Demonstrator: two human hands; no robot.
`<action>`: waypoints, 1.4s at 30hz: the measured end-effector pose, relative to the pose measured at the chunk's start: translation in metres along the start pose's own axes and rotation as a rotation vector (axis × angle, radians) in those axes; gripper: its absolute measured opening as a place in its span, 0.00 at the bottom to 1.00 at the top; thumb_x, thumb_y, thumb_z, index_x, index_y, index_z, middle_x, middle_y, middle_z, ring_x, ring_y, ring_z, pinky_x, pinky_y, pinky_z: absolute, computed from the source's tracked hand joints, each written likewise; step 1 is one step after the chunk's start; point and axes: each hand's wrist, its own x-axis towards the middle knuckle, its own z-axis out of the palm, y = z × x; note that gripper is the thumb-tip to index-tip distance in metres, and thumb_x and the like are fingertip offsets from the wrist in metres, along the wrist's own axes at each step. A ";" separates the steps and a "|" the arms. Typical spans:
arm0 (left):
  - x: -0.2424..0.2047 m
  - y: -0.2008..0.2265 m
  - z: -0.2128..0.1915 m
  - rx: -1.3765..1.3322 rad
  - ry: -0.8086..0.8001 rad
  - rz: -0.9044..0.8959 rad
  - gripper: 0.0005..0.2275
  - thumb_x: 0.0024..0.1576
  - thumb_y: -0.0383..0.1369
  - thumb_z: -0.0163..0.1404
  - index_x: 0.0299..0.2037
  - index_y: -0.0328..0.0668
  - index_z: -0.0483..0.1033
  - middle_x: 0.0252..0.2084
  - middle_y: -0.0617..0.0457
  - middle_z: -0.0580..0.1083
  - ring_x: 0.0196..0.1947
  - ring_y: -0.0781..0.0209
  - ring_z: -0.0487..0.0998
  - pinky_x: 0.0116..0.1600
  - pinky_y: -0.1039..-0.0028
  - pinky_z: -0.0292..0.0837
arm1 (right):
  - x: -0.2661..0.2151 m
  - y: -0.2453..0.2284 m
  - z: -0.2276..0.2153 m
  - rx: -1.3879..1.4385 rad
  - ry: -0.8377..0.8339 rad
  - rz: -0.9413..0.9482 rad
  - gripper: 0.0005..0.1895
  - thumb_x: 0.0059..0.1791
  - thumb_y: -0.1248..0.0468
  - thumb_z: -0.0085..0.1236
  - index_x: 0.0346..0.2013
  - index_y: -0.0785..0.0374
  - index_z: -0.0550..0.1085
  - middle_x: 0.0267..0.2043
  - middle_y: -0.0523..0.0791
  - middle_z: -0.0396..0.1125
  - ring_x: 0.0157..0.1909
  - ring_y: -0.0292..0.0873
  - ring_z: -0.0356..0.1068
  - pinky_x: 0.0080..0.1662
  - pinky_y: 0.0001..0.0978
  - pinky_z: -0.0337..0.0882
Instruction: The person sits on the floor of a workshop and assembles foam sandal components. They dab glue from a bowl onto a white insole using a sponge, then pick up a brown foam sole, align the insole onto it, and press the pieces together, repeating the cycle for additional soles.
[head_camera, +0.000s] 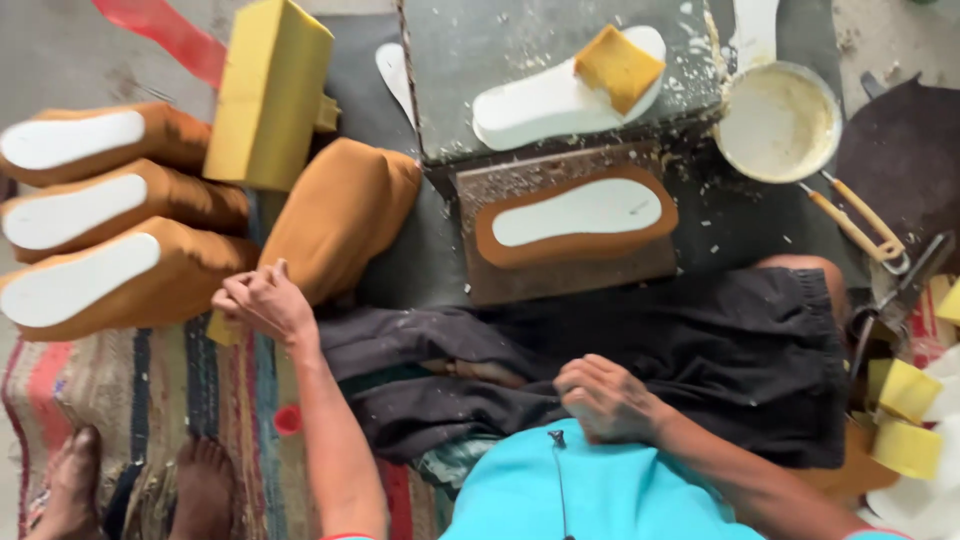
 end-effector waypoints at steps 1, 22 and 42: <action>0.004 0.000 -0.001 -0.001 0.011 0.000 0.09 0.54 0.40 0.67 0.33 0.45 0.83 0.43 0.50 0.68 0.52 0.45 0.63 0.50 0.46 0.58 | 0.005 0.002 0.002 -0.004 0.005 -0.008 0.15 0.37 0.67 0.62 0.31 0.61 0.64 0.40 0.47 0.66 0.42 0.47 0.71 0.40 0.37 0.68; -0.034 0.231 -0.216 -0.712 -0.257 1.099 0.13 0.53 0.22 0.55 0.47 0.38 0.84 0.35 0.46 0.77 0.31 0.53 0.79 0.35 0.65 0.75 | 0.116 0.041 -0.104 -0.282 0.481 0.523 0.46 0.37 0.59 0.76 0.64 0.63 0.61 0.60 0.57 0.56 0.54 0.56 0.64 0.53 0.45 0.71; -0.057 0.210 -0.214 -1.440 -0.480 0.592 0.12 0.56 0.19 0.53 0.48 0.41 0.79 0.43 0.50 0.82 0.42 0.64 0.85 0.49 0.77 0.81 | 0.020 0.090 -0.043 0.489 0.147 0.701 0.21 0.43 0.62 0.72 0.49 0.64 0.78 0.50 0.47 0.75 0.56 0.41 0.72 0.58 0.36 0.72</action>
